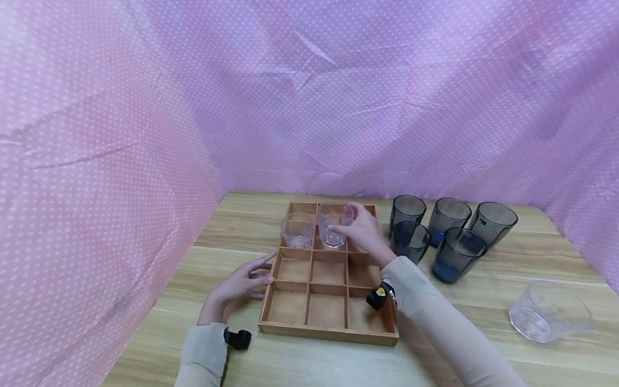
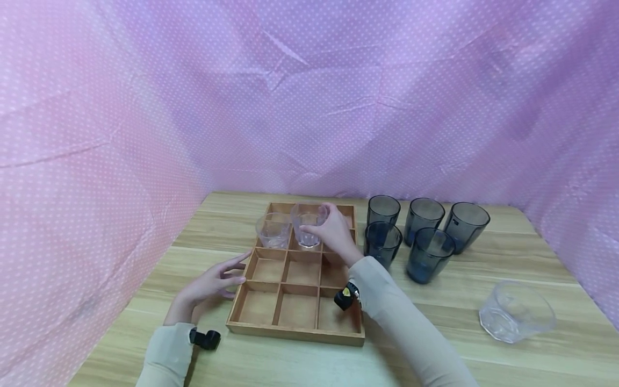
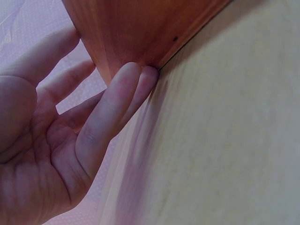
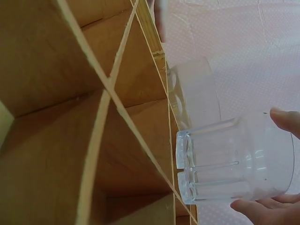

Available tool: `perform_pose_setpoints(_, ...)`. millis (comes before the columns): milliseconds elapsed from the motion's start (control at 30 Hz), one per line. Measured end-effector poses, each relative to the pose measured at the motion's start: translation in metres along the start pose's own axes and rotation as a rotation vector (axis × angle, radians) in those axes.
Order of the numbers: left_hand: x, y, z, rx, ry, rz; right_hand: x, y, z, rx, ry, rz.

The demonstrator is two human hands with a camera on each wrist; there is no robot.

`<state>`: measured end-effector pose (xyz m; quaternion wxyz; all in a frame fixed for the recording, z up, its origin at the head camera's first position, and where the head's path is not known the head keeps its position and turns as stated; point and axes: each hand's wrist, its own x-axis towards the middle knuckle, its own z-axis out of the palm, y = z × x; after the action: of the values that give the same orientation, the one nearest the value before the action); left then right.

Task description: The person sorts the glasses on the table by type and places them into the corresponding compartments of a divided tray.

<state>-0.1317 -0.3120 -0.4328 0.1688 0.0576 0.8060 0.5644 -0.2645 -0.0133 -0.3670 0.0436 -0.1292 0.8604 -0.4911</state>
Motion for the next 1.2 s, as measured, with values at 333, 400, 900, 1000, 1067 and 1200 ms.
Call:
perform_pose_setpoints(333,0.000,0.000,-0.001,-0.009,0.001,0.004,0.003,0.006,0.006,0.007,-0.041,0.035)
perform_pose_setpoints(400,0.000,-0.001,-0.001,-0.009,0.003,0.002,0.003,0.007,0.007,0.011,-0.049,0.040)
perform_pose_setpoints(900,0.000,0.000,-0.001,-0.008,-0.004,0.004,0.002,0.010,0.015,-0.095,-0.087,0.026)
perform_pose_setpoints(1000,0.000,0.000,-0.001,0.000,-0.004,0.005,0.001,0.010,0.015,-0.084,-0.099,0.034)
perform_pose_setpoints(1067,0.001,0.000,-0.001,0.004,-0.003,0.006,0.001,0.010,0.015,-0.075,-0.106,0.036)
perform_pose_setpoints(1200,0.001,0.001,-0.001,-0.001,-0.004,0.009,0.000,0.011,0.016,-0.077,-0.116,0.039)
